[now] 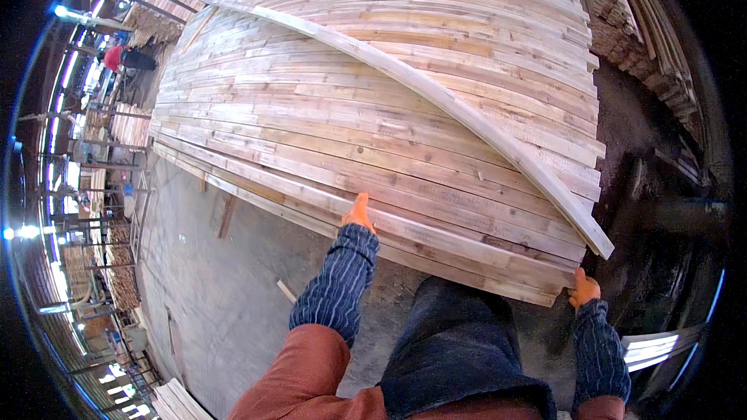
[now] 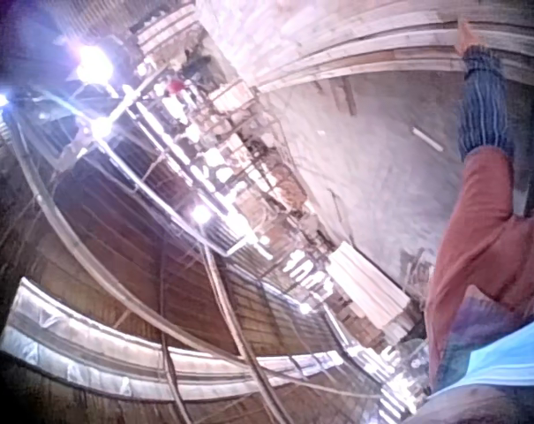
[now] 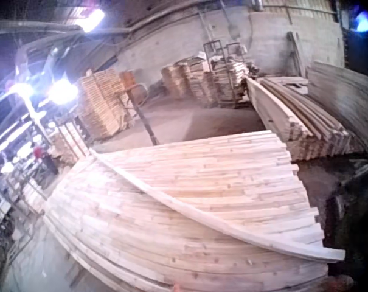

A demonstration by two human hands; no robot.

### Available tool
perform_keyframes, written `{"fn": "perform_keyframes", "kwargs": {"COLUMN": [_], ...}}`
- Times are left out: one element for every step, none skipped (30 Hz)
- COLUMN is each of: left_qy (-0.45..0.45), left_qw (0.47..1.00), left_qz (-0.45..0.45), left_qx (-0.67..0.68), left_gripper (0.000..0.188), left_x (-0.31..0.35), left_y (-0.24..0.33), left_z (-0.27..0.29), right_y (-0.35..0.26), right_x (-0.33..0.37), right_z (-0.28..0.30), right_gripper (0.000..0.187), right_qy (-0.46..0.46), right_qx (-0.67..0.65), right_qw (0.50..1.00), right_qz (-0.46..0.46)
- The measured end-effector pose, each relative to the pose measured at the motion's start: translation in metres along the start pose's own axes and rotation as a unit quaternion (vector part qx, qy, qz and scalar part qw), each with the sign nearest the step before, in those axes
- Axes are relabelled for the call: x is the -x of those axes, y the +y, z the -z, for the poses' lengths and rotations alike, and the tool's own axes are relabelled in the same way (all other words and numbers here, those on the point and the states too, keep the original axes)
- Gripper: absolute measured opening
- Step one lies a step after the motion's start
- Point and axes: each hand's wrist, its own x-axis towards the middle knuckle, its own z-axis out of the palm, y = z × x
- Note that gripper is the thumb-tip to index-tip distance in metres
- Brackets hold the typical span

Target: The person uses a control panel to operate machinery and feeds multiple wood planks into a processing machine by hand.

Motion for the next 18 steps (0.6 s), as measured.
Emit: {"fn": "perform_keyframes", "kwargs": {"left_qy": [0.000,-0.014,-0.028,-0.033,-0.059,-0.103,-0.100,-0.082,-0.051,-0.063,-0.076,-0.092,-0.107,-0.125,-0.145,-0.146,-0.143,-0.156], "left_qw": [1.000,0.999,0.993,0.984,0.959,0.921,0.910,0.891,0.866,0.869,0.872,0.875,0.876,0.876,0.877,0.875,0.871,0.869], "left_qz": [0.001,0.002,0.049,-0.037,-0.115,-0.183,-0.116,-0.054,-0.002,-0.016,-0.030,-0.041,-0.049,-0.056,-0.067,-0.096,-0.125,-0.152], "left_qx": [0.018,0.035,0.102,0.173,0.251,0.328,0.385,0.442,0.497,0.491,0.483,0.473,0.468,0.462,0.454,0.452,0.453,0.445], "left_gripper": [0.081,0.072,0.061,0.053,0.046,0.042,0.041,0.042,0.043,0.044,0.044,0.045,0.053,0.061,0.069,0.054,0.039,0.030], "left_x": [0.008,0.021,0.049,0.036,0.023,0.015,0.047,0.094,0.148,0.168,0.187,0.196,0.200,0.201,0.203,0.190,0.164,0.153], "left_y": [-0.003,0.003,0.024,-0.008,-0.040,-0.068,-0.052,-0.029,-0.001,0.004,0.008,0.012,0.023,0.040,0.057,0.067,0.070,0.084], "left_z": [0.002,0.000,-0.013,0.005,0.018,0.029,-0.007,-0.031,-0.048,-0.052,-0.058,-0.064,-0.072,-0.083,-0.096,-0.108,-0.119,-0.137], "right_y": [0.007,0.038,0.072,0.051,0.035,0.036,0.056,0.072,0.084,0.079,0.073,0.069,0.070,0.070,0.071,0.066,0.055,0.050], "right_x": [0.002,-0.034,-0.066,-0.056,-0.044,-0.057,-0.070,-0.081,-0.086,-0.083,-0.074,-0.068,-0.072,-0.076,-0.081,-0.081,-0.077,-0.071], "right_z": [0.008,0.046,0.086,0.059,0.048,0.073,0.108,0.133,0.146,0.148,0.153,0.158,0.164,0.170,0.174,0.169,0.154,0.144], "right_gripper": [0.062,0.056,0.050,0.050,0.050,0.049,0.049,0.049,0.050,0.054,0.057,0.061,0.064,0.066,0.069,0.070,0.070,0.070], "right_qy": [0.027,0.046,0.083,0.070,0.068,-0.049,0.010,0.061,0.104,0.107,0.110,0.119,0.109,0.101,0.092,0.101,0.107,0.124], "right_qx": [-0.015,0.025,0.067,-0.028,-0.116,-0.118,-0.155,-0.191,-0.221,-0.222,-0.222,-0.224,-0.232,-0.242,-0.255,-0.234,-0.209,-0.190], "right_qw": [0.999,0.995,0.981,0.995,0.991,0.989,0.985,0.977,0.967,0.965,0.963,0.960,0.956,0.951,0.944,0.942,0.940,0.934], "right_qz": [-0.009,0.081,0.163,0.072,-0.025,0.071,0.071,0.069,0.066,0.084,0.102,0.120,0.143,0.165,0.188,0.217,0.247,0.276]}}
